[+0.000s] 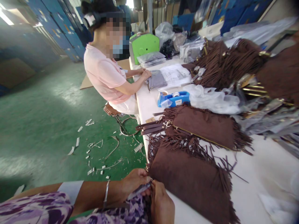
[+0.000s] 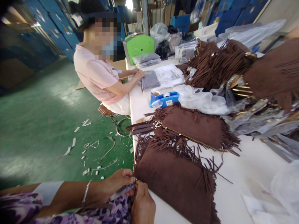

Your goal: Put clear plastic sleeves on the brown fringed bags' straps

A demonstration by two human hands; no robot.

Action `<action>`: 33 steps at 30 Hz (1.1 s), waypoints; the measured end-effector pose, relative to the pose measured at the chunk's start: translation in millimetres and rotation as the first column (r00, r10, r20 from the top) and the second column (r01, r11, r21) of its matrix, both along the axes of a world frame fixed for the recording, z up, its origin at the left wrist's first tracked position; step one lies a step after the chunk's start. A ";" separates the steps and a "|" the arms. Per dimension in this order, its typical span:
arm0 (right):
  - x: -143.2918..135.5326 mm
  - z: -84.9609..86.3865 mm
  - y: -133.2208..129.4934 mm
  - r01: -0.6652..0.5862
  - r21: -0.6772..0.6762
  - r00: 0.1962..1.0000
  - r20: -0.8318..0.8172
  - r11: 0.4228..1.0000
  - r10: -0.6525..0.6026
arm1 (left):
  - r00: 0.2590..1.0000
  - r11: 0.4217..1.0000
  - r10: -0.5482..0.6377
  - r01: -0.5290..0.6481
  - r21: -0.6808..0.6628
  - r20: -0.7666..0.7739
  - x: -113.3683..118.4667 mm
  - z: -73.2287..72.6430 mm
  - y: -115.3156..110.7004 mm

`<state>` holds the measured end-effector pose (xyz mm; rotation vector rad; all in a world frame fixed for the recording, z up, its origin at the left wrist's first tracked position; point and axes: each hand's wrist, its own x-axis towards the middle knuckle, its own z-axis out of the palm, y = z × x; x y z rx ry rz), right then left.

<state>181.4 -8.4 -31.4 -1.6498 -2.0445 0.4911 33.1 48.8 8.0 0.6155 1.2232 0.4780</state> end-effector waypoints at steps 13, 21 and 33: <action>-7.1 9.9 6.4 0.000 0.115 0.985 0.170 0.993 -0.020 | 0.990 0.990 -0.123 0.128 0.055 -0.074 -20.0 2.4 -5.8; -13.2 17.8 8.4 0.029 0.110 0.970 0.238 0.993 -0.055 | 0.986 0.985 -0.161 0.164 0.052 -0.049 -28.4 2.0 -11.9; -11.8 -0.1 2.5 0.040 0.030 0.979 0.199 0.999 -0.045 | 0.999 0.999 0.006 -0.003 -0.048 0.054 -27.5 -7.0 -15.3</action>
